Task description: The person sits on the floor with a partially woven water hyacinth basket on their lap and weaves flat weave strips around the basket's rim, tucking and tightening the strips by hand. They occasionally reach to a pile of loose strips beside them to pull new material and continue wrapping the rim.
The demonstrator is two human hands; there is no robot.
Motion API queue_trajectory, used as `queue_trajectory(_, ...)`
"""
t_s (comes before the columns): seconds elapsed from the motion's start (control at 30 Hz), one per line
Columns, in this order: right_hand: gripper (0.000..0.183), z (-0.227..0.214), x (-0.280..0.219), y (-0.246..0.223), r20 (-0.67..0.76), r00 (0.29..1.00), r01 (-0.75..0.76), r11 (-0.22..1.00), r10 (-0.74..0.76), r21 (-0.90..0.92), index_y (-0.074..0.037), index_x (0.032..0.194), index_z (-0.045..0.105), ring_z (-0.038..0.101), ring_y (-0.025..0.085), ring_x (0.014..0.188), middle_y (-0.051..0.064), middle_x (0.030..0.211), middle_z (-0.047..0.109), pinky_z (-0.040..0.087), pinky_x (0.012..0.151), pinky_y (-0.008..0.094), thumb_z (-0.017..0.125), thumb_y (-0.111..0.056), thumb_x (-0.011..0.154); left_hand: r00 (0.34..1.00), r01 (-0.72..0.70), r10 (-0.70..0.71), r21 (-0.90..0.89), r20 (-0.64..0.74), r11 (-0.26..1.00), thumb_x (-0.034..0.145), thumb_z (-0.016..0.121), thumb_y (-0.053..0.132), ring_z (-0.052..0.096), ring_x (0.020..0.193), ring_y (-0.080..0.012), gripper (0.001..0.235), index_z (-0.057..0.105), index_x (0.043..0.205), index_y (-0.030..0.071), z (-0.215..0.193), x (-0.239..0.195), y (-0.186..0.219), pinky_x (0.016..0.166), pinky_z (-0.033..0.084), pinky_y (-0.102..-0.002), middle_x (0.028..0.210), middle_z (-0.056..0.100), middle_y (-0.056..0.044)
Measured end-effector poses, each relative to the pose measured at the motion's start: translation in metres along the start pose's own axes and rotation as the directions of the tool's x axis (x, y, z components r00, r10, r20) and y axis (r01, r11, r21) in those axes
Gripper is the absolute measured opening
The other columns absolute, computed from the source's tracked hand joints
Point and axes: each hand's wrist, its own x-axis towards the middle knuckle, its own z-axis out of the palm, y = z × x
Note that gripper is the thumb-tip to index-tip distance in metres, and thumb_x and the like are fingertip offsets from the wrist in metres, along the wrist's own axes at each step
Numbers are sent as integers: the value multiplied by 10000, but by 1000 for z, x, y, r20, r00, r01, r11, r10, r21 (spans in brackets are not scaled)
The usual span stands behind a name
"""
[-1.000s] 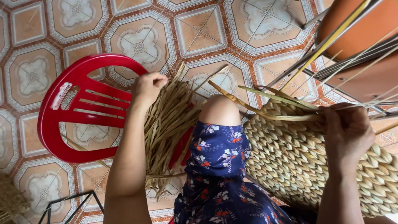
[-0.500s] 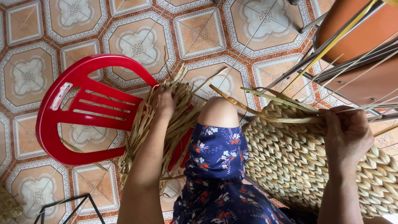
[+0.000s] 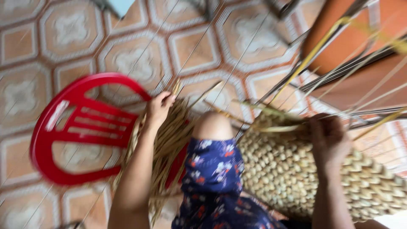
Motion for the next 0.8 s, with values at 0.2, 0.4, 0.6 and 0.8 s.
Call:
queue_trajectory(0.2,213,4,12,1,-53,997,-55,981,46,-185,-92,1080,723,744,197,749,99,843,758,583,664,352,717,-244,932,852,-524,420,-503,-312,688,1006,603,191,691,751,-91,232,664,1173,41,-12,-11,115,671,573,-255,899,757,-22)
queue_trajectory(0.4,165,7,19,-14,-40,982,-187,973,183,-135,-89,975,711,789,195,683,93,772,797,619,632,359,729,-215,871,738,-672,581,-303,-342,676,995,606,208,750,710,-130,236,709,1157,71,22,-24,205,574,577,-239,823,772,-56)
queue_trajectory(0.6,161,5,21,-14,-9,981,-193,981,193,-35,-50,954,659,803,170,731,95,829,810,636,653,333,731,-163,865,546,-798,813,-421,-203,431,971,630,134,710,671,-148,166,750,1066,69,80,-50,262,518,588,-228,879,772,-55)
queue_trajectory(0.8,152,7,22,-11,1,980,-198,980,198,1,-44,926,652,785,176,686,101,784,802,616,635,347,740,-150,860,487,-788,872,-461,-59,409,1011,626,146,739,724,-121,152,738,1082,72,134,-59,264,599,642,-220,849,764,-48)
